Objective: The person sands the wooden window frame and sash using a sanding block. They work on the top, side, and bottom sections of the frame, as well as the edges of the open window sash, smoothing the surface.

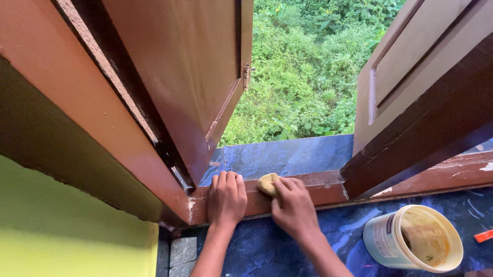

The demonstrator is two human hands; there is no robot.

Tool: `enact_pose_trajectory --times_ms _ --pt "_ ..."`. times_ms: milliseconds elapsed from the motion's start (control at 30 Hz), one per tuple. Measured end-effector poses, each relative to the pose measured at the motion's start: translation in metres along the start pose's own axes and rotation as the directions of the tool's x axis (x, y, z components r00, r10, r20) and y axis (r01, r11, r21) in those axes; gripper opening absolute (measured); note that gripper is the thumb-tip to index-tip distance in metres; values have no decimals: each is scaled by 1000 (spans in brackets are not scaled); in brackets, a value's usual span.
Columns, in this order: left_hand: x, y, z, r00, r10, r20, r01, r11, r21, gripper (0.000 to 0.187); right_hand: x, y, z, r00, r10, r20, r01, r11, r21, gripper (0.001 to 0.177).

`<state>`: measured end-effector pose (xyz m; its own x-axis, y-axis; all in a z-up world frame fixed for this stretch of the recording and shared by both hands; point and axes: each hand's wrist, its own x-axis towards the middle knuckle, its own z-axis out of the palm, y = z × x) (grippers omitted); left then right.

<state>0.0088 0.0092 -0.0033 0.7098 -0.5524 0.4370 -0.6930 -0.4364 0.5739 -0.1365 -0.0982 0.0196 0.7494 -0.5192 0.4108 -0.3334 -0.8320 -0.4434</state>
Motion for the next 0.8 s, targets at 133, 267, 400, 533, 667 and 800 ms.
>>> enact_pose_trajectory --times_ms 133,267,400,533,667,800 --pt "-1 5 -1 1000 -14 18 13 998 56 26 12 37 -32 970 243 30 -204 871 -447 37" --pt "0 10 0 999 -29 15 27 992 127 27 15 56 -41 935 354 15 -259 713 -651 33" --pt "0 12 2 1000 -24 7 23 988 151 27 26 51 -29 871 477 115 -313 721 -618 31" --pt "1 12 8 1000 -13 -22 17 982 189 27 33 42 -28 900 397 182 -301 866 -399 25" --pt "-2 12 9 999 -2 -39 8 988 157 26 17 43 -25 987 124 98 -99 969 -227 29" --pt "-2 12 10 999 -19 -36 25 985 169 26 4 69 -41 998 62 -27 -67 940 -333 39"
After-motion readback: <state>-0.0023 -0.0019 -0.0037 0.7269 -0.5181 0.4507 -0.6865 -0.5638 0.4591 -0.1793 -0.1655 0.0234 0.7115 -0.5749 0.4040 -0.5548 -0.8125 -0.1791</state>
